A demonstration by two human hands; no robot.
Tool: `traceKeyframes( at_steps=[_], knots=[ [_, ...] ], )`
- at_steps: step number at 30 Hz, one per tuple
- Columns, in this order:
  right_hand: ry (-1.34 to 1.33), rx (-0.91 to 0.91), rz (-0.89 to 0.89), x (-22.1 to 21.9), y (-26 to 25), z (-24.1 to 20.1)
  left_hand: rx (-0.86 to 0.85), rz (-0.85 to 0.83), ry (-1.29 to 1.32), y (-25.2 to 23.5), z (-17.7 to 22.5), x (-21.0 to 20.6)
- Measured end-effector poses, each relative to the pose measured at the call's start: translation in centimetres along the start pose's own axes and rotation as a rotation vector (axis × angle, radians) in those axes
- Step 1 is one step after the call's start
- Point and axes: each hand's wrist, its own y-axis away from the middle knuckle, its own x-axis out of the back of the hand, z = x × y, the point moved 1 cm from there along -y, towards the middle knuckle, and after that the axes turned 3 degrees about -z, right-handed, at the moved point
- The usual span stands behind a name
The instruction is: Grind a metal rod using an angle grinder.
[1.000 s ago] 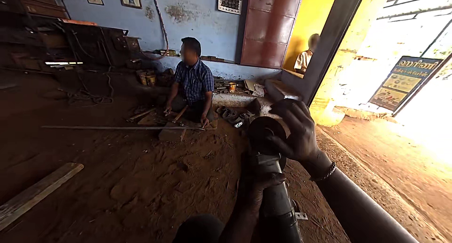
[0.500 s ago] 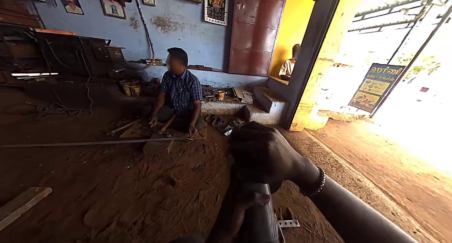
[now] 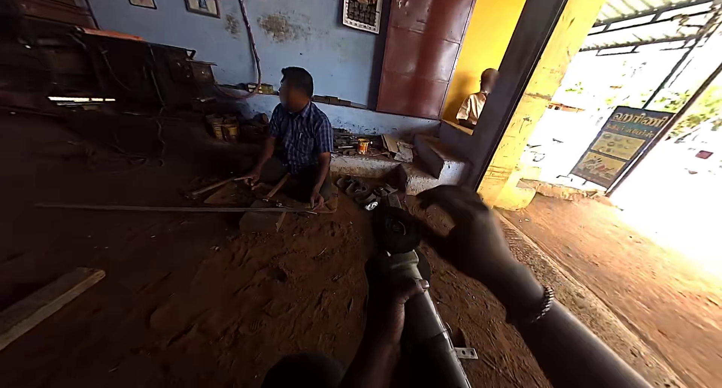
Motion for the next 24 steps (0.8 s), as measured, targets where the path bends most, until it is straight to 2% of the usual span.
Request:
traceKeyframes(
  at_steps=[3,7,10,12,13,15,16,17,19,21,23,24],
  knots=[
    [-0.027,0.082,-0.145,-2.4,0.4,-2.2,0.012,-0.008,0.027,0.8,-0.9,-0.9],
    [-0.256,0.12,-0.07,-3.3,1.6,-0.6,0.019,0.021,0.048,1.1,-0.8,-0.5],
    [-0.079,0.029,0.007,-3.8,2.0,0.2,0.024,0.024,0.004,1.1,-0.3,-0.4],
    [0.035,-0.011,-0.03,-4.2,1.9,-0.7,0.013,0.027,-0.009,1.3,-0.2,-0.3],
    [0.034,-0.011,-0.067,-4.2,1.8,-1.4,-0.002,0.034,-0.002,1.3,-0.2,-0.4],
    [-0.131,0.013,-0.13,-3.9,1.9,-2.2,-0.033,0.043,0.03,1.4,-0.3,-0.3],
    [-0.219,0.04,-0.094,-3.9,1.9,-2.1,-0.04,0.051,0.032,1.4,-0.2,-0.2],
    [-0.232,0.062,-0.031,-4.0,1.9,-1.9,-0.034,0.059,0.031,1.4,-0.1,-0.1],
    [-0.081,0.029,0.043,-4.3,1.8,-1.6,-0.004,0.071,0.021,1.4,0.2,0.0],
    [0.028,-0.025,-0.04,-4.3,1.8,-2.1,-0.002,0.07,-0.001,1.5,0.1,0.1],
    [-0.062,-0.006,-0.13,-4.1,1.9,-2.6,-0.024,0.076,-0.005,1.4,-0.3,0.1],
    [-0.15,0.023,-0.118,-4.1,2.0,-2.6,-0.027,0.076,-0.002,1.5,-0.4,0.1]
  ],
)
